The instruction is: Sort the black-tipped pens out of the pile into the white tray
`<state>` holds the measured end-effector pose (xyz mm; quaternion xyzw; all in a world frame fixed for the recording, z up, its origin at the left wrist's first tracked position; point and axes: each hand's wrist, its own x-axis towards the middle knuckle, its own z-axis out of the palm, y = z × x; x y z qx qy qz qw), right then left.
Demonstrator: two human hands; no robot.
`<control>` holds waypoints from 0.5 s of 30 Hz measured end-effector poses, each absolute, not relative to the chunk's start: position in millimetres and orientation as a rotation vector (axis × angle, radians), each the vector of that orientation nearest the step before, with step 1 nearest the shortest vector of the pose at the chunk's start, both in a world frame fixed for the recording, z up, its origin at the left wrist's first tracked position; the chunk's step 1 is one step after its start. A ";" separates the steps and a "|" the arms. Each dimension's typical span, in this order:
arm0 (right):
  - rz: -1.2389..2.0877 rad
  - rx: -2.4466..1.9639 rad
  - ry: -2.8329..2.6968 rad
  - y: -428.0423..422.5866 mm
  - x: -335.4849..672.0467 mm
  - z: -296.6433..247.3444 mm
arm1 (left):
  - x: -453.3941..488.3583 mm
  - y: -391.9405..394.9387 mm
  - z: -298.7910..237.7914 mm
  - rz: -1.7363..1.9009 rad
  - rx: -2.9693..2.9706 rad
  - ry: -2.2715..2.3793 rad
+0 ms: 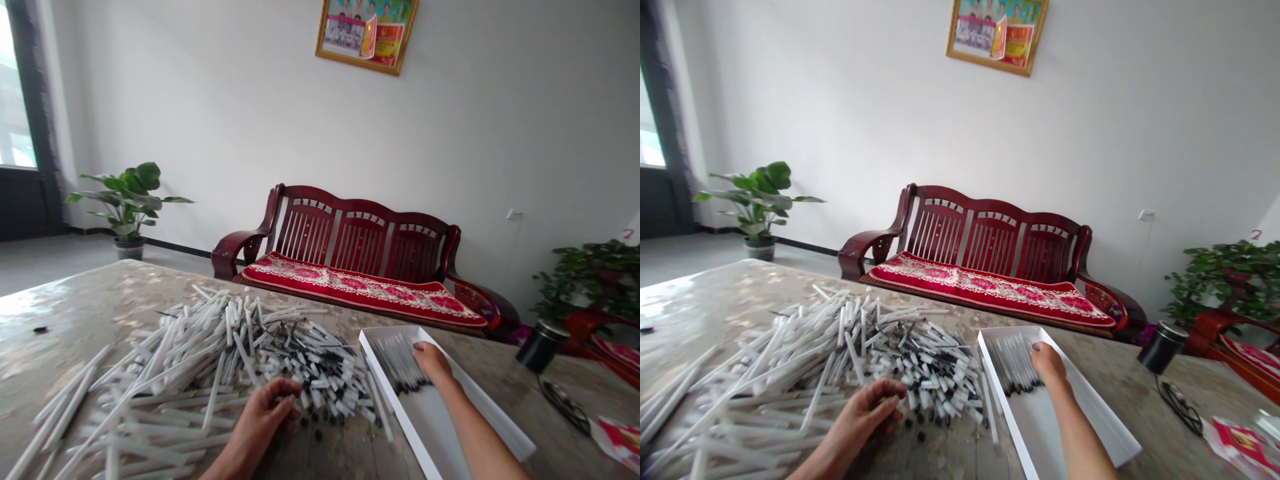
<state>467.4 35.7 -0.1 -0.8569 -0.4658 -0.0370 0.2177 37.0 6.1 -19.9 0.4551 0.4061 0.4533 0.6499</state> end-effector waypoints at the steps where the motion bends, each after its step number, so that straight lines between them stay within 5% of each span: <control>1: -0.129 -2.394 -1.339 34.0 463.8 2.1 | 37.1 6.3 -20.9 1.033 1.040 0.919; 15: -0.443 -2.441 -1.896 15.0 422.3 21.9 | 35.8 3.9 -12.4 1.035 0.983 0.917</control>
